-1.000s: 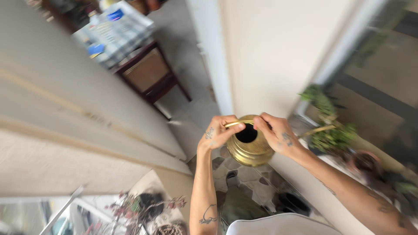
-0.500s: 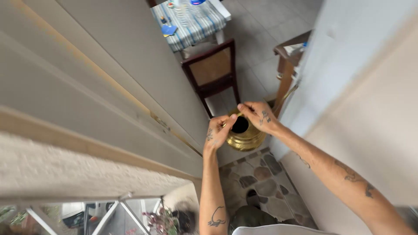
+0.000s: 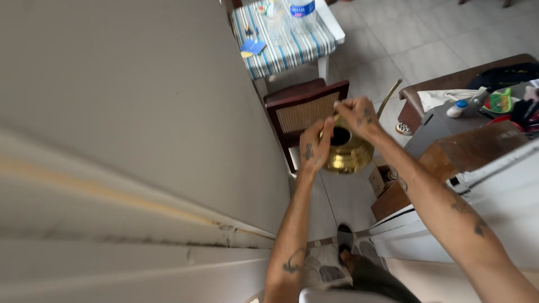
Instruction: The person fills a brass watering can from a plastic bottle on a table, then walks to a balcony and waters several potted plants along a ledge. After watering, the person returns to the table and refills the watering can from the same bottle.
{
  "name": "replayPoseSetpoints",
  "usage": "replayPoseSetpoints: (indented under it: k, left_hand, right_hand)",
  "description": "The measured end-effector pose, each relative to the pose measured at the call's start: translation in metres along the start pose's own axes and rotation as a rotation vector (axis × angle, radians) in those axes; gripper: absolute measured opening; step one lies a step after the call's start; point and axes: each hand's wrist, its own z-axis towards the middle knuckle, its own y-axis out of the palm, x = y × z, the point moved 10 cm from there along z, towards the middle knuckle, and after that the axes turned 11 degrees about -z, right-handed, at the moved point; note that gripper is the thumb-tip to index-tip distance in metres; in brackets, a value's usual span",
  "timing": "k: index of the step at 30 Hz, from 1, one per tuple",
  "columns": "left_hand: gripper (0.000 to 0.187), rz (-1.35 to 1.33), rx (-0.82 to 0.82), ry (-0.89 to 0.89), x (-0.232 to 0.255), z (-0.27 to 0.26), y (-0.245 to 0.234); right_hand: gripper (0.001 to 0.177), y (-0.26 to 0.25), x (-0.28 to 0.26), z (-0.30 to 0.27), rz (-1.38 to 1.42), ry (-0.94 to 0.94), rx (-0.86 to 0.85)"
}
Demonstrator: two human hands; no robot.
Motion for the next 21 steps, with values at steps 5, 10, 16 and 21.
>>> replayPoseSetpoints:
  k: [5,10,16,21]
  left_hand:
    - [0.052,0.213,0.075,0.063,-0.025,0.084,0.008]
    - [0.041,0.261,0.072,-0.015,-0.046,0.156,0.013]
    - [0.038,0.261,0.068,-0.021,-0.073,0.243,0.017]
    - [0.034,0.196,-0.007,-0.108,-0.122,0.312,0.019]
  right_hand:
    - [0.048,-0.019,-0.016,0.086,-0.041,-0.086,0.031]
    - [0.043,-0.014,0.013,0.185,-0.116,-0.064,0.021]
    - [0.042,-0.018,0.026,0.281,-0.161,-0.107,0.033]
    - [0.044,-0.009,0.05,0.344,-0.172,-0.081,0.006]
